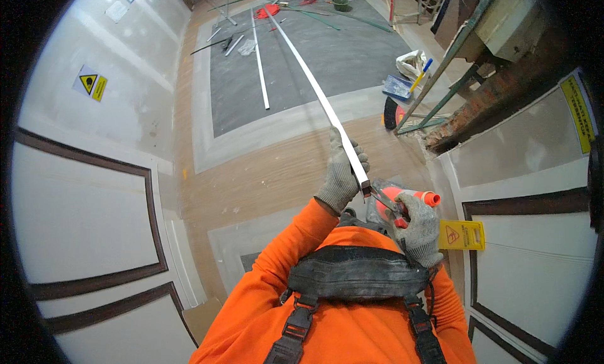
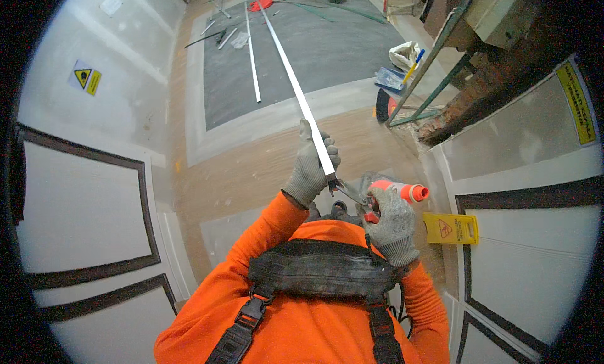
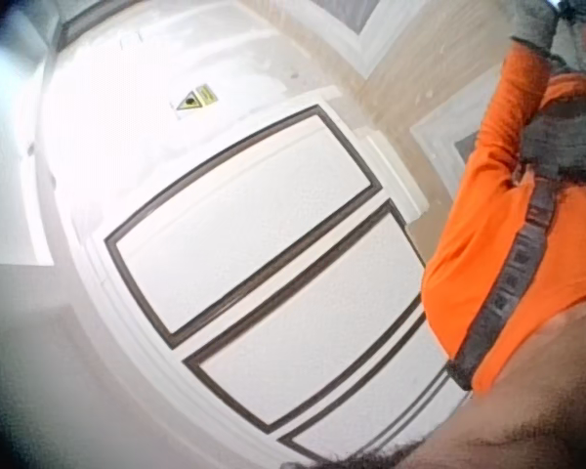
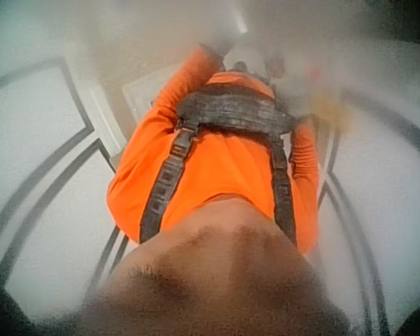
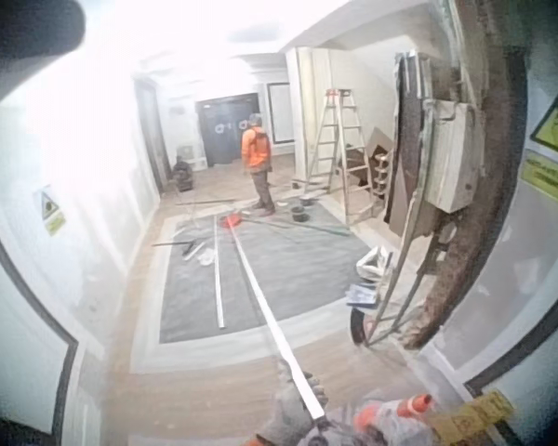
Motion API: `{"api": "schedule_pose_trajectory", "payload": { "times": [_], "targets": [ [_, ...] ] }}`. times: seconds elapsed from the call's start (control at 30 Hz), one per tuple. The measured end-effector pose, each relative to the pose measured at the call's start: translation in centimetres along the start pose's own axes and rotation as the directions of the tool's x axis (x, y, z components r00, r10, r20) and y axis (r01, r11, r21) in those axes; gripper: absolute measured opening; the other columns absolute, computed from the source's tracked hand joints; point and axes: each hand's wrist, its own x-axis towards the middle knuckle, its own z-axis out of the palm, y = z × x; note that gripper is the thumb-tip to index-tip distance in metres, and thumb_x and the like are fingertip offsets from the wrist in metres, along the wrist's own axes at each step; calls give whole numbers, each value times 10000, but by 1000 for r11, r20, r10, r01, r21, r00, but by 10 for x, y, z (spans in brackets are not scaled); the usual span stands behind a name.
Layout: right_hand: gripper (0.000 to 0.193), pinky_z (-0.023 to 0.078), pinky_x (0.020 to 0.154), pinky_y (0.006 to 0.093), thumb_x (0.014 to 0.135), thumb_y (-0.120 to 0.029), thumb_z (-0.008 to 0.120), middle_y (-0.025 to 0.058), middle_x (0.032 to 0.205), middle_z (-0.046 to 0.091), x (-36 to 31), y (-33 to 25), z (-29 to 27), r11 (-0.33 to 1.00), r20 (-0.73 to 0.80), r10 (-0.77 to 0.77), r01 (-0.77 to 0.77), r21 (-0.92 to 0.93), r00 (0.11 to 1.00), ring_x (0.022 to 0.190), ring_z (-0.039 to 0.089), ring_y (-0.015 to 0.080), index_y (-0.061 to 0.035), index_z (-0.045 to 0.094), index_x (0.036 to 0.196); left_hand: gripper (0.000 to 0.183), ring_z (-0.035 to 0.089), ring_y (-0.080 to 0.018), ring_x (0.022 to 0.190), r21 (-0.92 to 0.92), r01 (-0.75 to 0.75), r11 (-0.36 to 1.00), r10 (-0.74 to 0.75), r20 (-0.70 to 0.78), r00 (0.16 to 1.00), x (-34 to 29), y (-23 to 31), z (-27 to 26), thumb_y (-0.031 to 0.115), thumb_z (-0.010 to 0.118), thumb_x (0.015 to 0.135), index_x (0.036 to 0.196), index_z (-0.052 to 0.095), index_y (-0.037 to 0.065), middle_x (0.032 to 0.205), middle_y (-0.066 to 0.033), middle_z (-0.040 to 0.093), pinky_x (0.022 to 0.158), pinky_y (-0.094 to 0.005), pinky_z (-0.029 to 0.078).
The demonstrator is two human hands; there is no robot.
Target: The person marks a metal strip with a marker and ruler, then uses tin snips to cut the strip into smaller pieces. The person sits on the floor while cutting and later stands to continue cutting a longer piece of the metal strip.
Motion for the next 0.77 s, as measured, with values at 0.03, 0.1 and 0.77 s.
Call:
{"api": "schedule_pose_trajectory", "payload": {
  "times": [0.03,0.1,0.77],
  "targets": [
    [400,522,766,479,766,-173,802,148,934,648,-3,0,-1,999,-10,32,-32,-13,999,880,666,376,-76,657,1125,608,400,-57,515,15,-7,1000,7,-17,1000,3,-5,3,778,555,935,834,447,189,670,72,350,440,-215,410],
    [392,524,754,479,762,-159,797,141,909,646,-10,7,6,997,-55,66,-67,-24,996,865,668,376,-85,657,1121,617,397,-56,512,47,-17,999,20,-49,999,8,-14,7,787,554,931,834,445,187,670,70,346,437,-214,407],
    [525,518,811,482,721,-85,800,116,1007,682,-19,47,67,812,-581,498,-582,52,644,912,672,332,-86,650,1224,652,520,-192,510,162,26,986,25,-304,952,98,-115,67,773,481,979,914,484,125,656,-29,472,440,-344,458]
  ]
}}
